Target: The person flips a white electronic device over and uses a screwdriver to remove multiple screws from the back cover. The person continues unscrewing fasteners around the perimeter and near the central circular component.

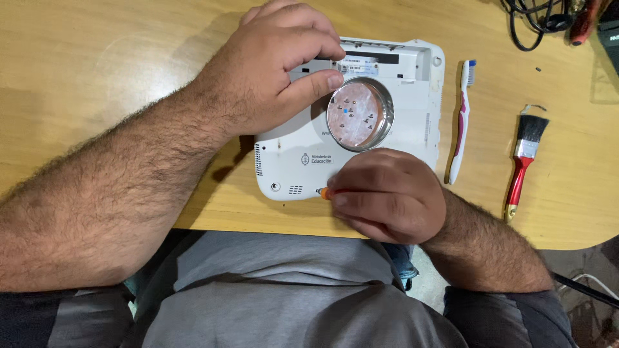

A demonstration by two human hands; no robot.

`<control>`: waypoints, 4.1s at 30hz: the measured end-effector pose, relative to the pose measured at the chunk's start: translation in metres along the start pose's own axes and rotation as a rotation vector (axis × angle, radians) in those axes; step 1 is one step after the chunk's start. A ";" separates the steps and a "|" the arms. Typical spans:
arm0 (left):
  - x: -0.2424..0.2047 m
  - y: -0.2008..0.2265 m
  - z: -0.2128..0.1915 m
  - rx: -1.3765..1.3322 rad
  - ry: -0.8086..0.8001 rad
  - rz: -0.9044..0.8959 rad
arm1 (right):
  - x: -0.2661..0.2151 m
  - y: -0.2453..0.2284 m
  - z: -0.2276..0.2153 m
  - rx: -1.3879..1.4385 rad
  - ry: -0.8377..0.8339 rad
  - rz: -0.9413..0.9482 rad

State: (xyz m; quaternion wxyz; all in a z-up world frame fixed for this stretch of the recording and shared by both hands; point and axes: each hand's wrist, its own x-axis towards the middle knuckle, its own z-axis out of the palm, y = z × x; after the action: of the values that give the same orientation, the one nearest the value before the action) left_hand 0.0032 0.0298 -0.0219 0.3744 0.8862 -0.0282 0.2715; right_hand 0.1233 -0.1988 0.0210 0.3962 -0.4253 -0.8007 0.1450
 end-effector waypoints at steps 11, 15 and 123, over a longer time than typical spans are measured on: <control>0.010 0.008 -0.005 0.036 -0.094 -0.086 | 0.008 -0.005 -0.005 0.116 0.104 0.018; 0.007 0.003 -0.002 0.068 -0.068 -0.085 | 0.008 -0.008 -0.006 0.114 0.105 0.015; 0.009 -0.009 -0.009 -0.086 0.023 -0.237 | 0.019 -0.015 0.006 -0.071 0.305 -0.119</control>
State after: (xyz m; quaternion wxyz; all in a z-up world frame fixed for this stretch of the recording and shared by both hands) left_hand 0.0092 0.0434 -0.0178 0.4419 0.8631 0.0697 0.2342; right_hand 0.1036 -0.1919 0.0354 0.5056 -0.4079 -0.7598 0.0266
